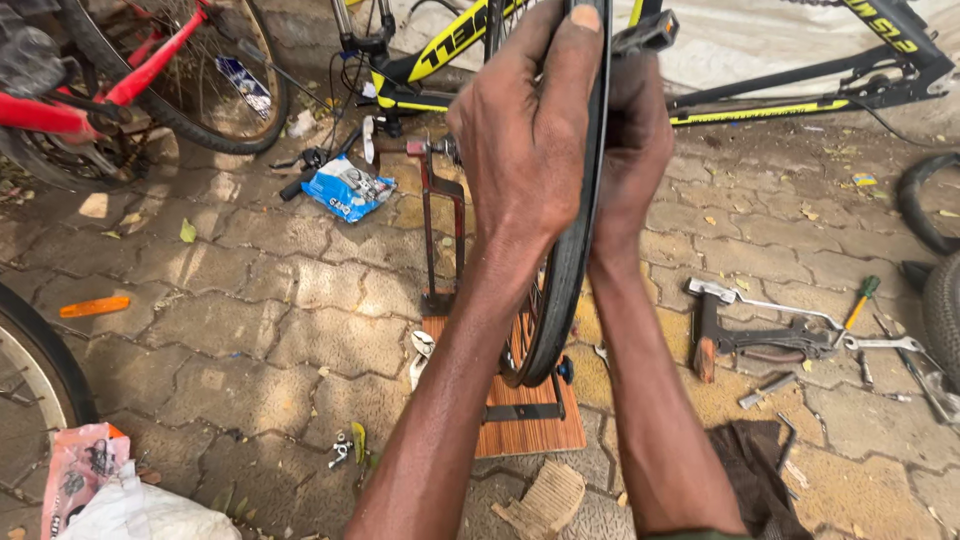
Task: The person works on a bicycle wheel mounted on a repair stand, using a small wrench to tighten the axle hardware while steadying the wheel with the other hand. They spin the wheel, reposition it, and repeatedly adjust the hub area, handling small axle parts by hand.
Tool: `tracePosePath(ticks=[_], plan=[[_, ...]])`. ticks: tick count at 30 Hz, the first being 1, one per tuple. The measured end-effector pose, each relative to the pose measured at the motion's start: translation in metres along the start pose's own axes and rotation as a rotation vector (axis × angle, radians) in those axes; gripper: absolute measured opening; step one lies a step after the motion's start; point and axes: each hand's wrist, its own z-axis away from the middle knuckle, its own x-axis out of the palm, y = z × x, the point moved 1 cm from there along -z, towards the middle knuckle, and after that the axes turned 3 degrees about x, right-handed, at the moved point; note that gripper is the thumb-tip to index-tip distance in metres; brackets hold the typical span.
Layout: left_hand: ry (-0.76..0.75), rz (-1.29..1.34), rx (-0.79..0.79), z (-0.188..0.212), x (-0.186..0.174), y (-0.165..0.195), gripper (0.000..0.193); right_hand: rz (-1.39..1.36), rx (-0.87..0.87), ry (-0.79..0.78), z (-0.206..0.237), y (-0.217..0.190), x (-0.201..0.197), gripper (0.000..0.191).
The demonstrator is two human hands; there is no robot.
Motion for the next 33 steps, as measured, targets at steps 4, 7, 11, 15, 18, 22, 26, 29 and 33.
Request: tracePosePath(ticks=[4, 7, 11, 15, 18, 22, 26, 29, 33], plan=[[-0.040, -0.001, -0.020, 0.005, -0.005, -0.003, 0.044, 0.073, 0.045, -0.160, 0.003, 0.011, -0.024, 0.014], [-0.068, 0.012, 0.018, 0.010, -0.007, -0.008, 0.046, -0.021, 0.150, -0.164, 0.016, 0.025, -0.035, 0.014], [-0.101, 0.072, 0.005, 0.037, -0.016, -0.015, 0.047, -0.375, 0.303, 0.095, 0.041, 0.040, -0.047, 0.009], [-0.154, 0.092, 0.118, 0.104, -0.041, -0.023, 0.044, -0.452, 0.499, 0.331, 0.089, 0.030, -0.082, 0.014], [-0.198, 0.059, -0.073, 0.163, -0.063, -0.040, 0.049, -0.247, 0.691, 0.455, 0.142, 0.017, -0.110, 0.015], [0.018, 0.082, -0.533, 0.220, -0.088, -0.071, 0.060, -0.120, 1.007, 0.542, 0.217, 0.003, -0.129, 0.019], [0.057, 0.061, -0.536, 0.235, -0.100, -0.089, 0.059, -0.089, 1.214, 0.630, 0.281, -0.008, -0.137, 0.015], [0.006, 0.079, -0.491, 0.232, -0.099, -0.087, 0.053, -0.074, 1.289, 0.565, 0.318, -0.012, -0.140, 0.009], [-0.073, 0.104, -0.455, 0.223, -0.097, -0.070, 0.045, -0.060, 1.358, 0.533, 0.350, -0.013, -0.140, 0.012]])
